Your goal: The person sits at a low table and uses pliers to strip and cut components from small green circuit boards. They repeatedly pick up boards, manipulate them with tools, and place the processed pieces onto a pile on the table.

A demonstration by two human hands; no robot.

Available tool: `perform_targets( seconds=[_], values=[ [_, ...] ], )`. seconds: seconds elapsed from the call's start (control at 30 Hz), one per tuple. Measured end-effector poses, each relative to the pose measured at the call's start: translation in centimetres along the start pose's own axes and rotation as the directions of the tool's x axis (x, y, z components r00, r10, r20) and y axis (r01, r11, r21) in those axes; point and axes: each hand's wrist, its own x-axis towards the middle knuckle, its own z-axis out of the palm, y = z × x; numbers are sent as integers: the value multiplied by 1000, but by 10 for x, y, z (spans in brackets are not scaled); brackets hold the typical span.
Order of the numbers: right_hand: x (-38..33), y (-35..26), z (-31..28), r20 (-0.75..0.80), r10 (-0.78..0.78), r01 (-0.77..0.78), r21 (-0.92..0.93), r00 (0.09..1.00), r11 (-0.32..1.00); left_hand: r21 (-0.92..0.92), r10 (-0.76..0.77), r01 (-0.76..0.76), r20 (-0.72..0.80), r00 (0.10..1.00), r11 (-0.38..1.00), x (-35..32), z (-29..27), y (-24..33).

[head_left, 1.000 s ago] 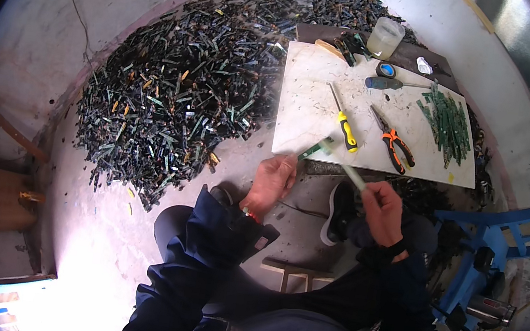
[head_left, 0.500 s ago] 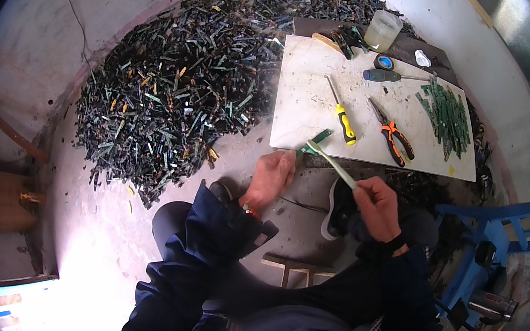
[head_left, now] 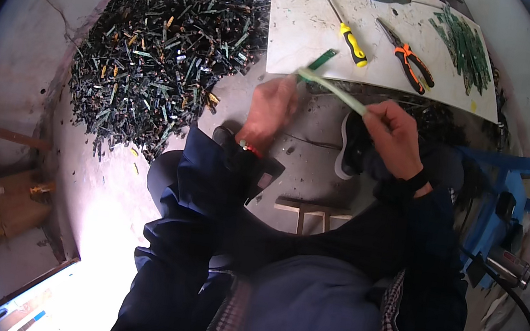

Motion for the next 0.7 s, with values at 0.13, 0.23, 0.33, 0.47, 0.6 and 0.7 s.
perform_targets(
  seconds=[0.13, 0.23, 0.33, 0.47, 0.6, 0.7],
  values=[
    [2, 1, -7, -119, -24, 25, 9, 993, 1000, -23, -3, 3, 12, 1000, 1000, -2, 3, 6],
    [-1, 4, -5, -24, -53, 53, -14, 998, 999, -23, -57, 57, -18, 998, 998, -2, 3, 10],
    [2, 5, -9, -114, -36, 32, -33, 993, 999, -8, -56, 56, -8, 998, 998, -1, 2, 9],
    [0, 4, -9, -59, -27, 28, 18, 998, 999, -29, -94, 93, -24, 995, 995, -1, 5, 11],
    [1, -3, -10, -35, 48, -44, 117, 998, 992, -83, -129, 128, -11, 992, 988, 2, 1, 8],
    [1, -4, -9, -43, 91, -80, 213, 995, 974, -88, -156, 154, -18, 988, 984, 4, 0, 7]
  ],
)
